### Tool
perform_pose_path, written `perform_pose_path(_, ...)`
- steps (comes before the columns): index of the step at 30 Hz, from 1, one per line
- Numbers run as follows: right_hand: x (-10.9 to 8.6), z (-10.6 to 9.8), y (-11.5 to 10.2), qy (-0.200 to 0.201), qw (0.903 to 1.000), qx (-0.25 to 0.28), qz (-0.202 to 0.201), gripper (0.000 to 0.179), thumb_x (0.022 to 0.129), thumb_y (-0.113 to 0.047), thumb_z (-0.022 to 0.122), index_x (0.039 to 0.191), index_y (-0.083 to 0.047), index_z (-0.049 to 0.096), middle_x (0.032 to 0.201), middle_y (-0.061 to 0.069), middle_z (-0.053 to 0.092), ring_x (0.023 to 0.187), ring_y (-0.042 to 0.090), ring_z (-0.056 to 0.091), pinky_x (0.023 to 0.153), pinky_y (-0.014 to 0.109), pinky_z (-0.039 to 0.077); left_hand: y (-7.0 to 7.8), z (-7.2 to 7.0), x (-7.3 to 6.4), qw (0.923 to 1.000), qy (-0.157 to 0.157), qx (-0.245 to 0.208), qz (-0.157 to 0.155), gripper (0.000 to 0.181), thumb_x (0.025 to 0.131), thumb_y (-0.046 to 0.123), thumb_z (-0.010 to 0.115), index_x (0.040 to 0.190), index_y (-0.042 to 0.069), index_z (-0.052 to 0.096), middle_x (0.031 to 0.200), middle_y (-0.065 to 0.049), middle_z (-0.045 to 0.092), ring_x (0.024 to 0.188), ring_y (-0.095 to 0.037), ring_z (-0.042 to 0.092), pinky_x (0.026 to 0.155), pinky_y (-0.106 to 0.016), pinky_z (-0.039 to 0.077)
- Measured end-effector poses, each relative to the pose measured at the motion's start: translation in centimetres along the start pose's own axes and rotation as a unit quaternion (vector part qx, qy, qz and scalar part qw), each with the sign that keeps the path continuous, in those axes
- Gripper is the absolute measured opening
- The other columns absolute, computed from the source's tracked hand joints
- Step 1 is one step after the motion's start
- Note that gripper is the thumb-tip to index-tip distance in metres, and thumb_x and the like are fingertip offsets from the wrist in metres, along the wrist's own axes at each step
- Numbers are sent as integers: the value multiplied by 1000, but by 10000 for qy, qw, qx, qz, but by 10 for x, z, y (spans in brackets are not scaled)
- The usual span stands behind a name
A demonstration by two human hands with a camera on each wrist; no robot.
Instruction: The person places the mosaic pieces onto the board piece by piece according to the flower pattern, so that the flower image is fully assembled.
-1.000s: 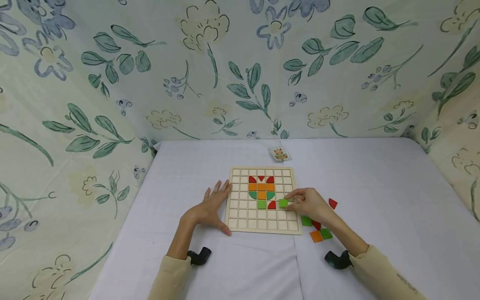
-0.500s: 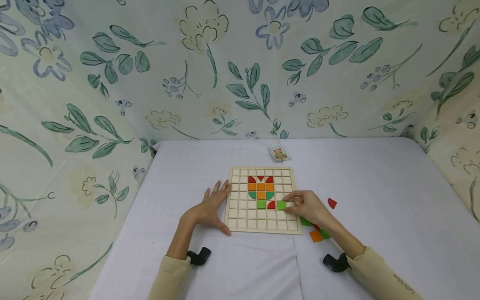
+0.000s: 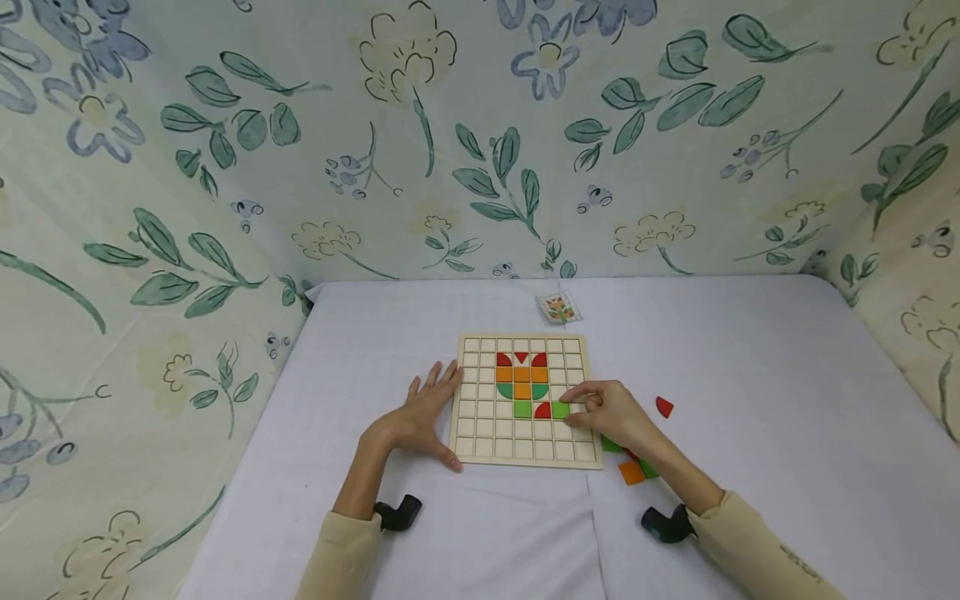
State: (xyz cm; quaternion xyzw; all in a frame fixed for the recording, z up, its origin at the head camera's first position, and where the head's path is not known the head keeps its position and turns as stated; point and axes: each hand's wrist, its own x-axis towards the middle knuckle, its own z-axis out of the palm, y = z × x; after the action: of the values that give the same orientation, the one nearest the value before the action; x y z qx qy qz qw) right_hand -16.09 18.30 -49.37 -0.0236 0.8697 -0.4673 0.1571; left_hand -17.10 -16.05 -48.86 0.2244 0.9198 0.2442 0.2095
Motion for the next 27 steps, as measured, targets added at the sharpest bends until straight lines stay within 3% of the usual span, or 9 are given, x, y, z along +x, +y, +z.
perform_pose_path(10,-4,-7,1,18,9999,66,73,34,87,-23,84,117,-9,75,58,-4,31,52,14,29,49,24,22,2,0,1,10000,24,20,10,152,56,46,101,167,9,5,176,-7,-6,163,-31,-14,132,-58,-8)
perform_pose_path(17,-15,-31,8,171,9997,101,151,34,92,-22,79,122,-7,72,59,-4,31,49,11,28,45,20,22,3,0,1,10000,0,7,4,152,56,46,101,167,9,4,176,-7,-7,162,-30,-15,132,-58,-8)
perform_pose_path(22,-24,-47,15,378,9991,-173,117,36,93,-21,77,123,-4,71,59,-4,33,51,10,31,46,22,25,2,0,0,10000,-3,-9,-26,151,57,45,101,167,10,4,176,-6,-7,162,-30,-15,132,-58,-9)
perform_pose_path(27,-34,-58,23,499,9979,-238,340,37,92,-22,78,124,-6,71,59,-4,30,53,11,28,48,25,23,2,0,0,10000,-13,-15,-17,151,57,45,101,167,10,4,176,-6,-7,162,-30,-15,132,-58,-9)
